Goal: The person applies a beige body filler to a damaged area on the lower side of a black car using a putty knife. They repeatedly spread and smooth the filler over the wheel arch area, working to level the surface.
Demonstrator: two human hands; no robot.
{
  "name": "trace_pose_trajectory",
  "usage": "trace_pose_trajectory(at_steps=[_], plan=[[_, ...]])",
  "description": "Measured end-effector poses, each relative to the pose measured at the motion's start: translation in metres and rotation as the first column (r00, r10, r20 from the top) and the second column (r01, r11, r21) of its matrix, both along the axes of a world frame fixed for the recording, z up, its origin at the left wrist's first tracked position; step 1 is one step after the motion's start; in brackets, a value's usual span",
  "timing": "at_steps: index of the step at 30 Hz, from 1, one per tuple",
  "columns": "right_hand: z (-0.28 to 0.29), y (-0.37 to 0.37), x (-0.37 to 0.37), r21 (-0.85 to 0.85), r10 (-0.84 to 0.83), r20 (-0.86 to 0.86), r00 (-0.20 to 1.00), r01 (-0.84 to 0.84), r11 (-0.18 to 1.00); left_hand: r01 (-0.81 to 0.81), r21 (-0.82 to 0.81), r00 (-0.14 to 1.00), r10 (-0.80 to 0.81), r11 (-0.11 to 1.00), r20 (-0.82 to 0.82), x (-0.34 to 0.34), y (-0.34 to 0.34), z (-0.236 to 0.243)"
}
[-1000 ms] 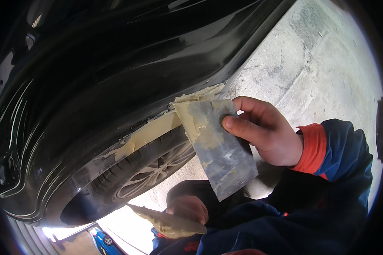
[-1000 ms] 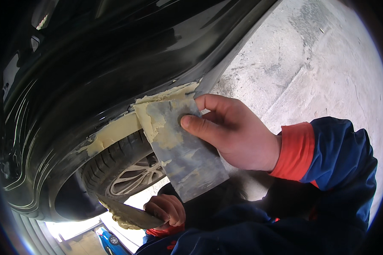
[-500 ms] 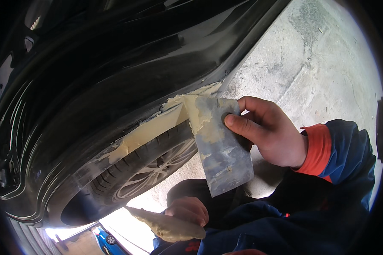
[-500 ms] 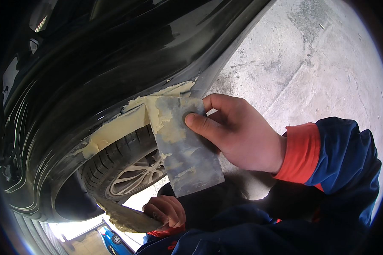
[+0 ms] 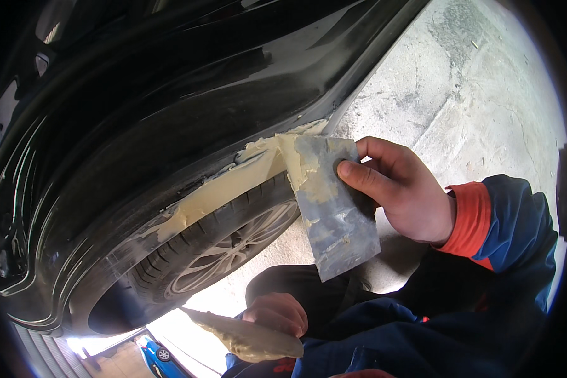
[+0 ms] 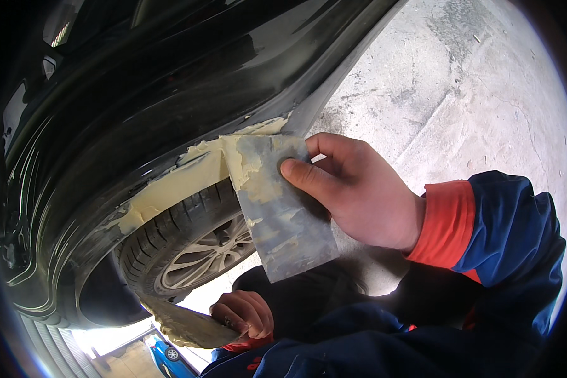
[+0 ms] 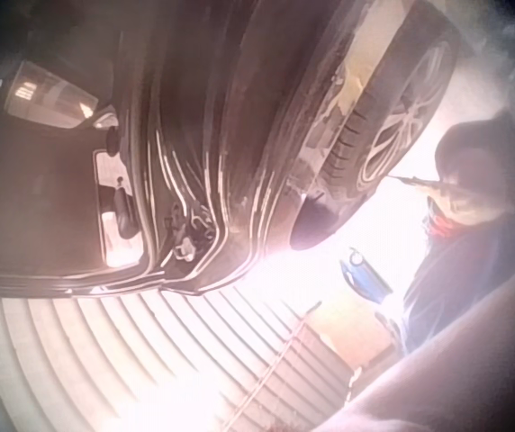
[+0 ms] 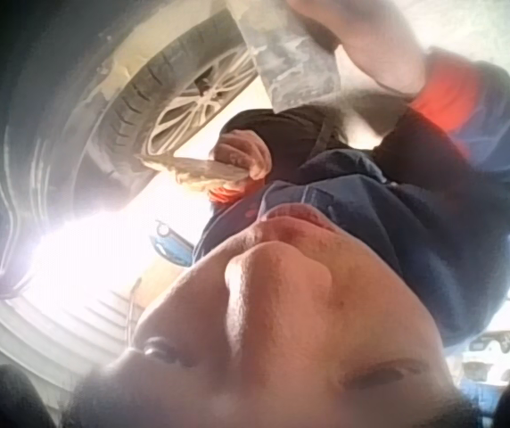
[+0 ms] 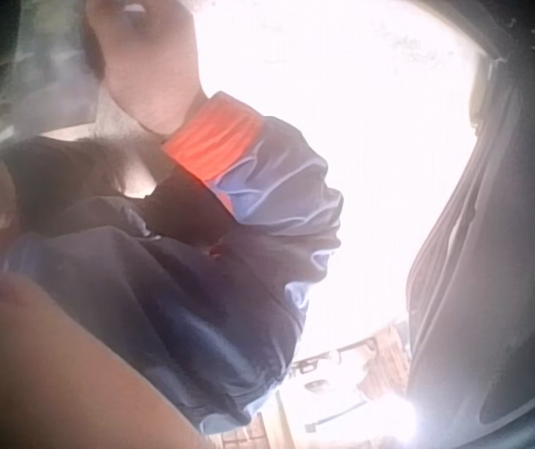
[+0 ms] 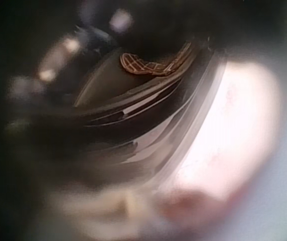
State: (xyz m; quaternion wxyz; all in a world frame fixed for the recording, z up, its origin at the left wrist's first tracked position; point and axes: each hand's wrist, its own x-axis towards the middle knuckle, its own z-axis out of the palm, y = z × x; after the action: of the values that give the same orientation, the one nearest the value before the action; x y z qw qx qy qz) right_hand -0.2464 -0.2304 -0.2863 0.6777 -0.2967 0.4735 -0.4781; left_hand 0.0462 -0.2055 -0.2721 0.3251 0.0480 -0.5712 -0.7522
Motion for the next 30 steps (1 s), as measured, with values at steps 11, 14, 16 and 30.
trace_pose_trajectory(at_steps=[11, 14, 16, 30], plan=[[-0.007, -0.001, -0.003, 0.029, 0.004, -0.005, 1.000, -0.004, 1.000, 0.001, 0.004, 1.000, -0.001, 1.000, -0.012, -0.001, 0.000, -0.003], [-0.010, -0.001, -0.001, 0.003, -0.032, 0.006, 0.999, 0.032, 0.999, 0.010, 0.009, 1.000, -0.010, 1.000, -0.013, -0.002, -0.001, -0.002], [-0.012, -0.002, -0.001, -0.003, -0.046, 0.004, 0.999, 0.046, 0.999, 0.012, 0.008, 1.000, -0.012, 1.000, -0.021, -0.002, -0.001, -0.003], [-0.019, -0.002, -0.010, 0.120, -0.016, -0.023, 1.000, 0.019, 0.993, 0.067, 0.054, 0.997, -0.065, 0.996, -0.036, -0.002, -0.006, -0.003]])
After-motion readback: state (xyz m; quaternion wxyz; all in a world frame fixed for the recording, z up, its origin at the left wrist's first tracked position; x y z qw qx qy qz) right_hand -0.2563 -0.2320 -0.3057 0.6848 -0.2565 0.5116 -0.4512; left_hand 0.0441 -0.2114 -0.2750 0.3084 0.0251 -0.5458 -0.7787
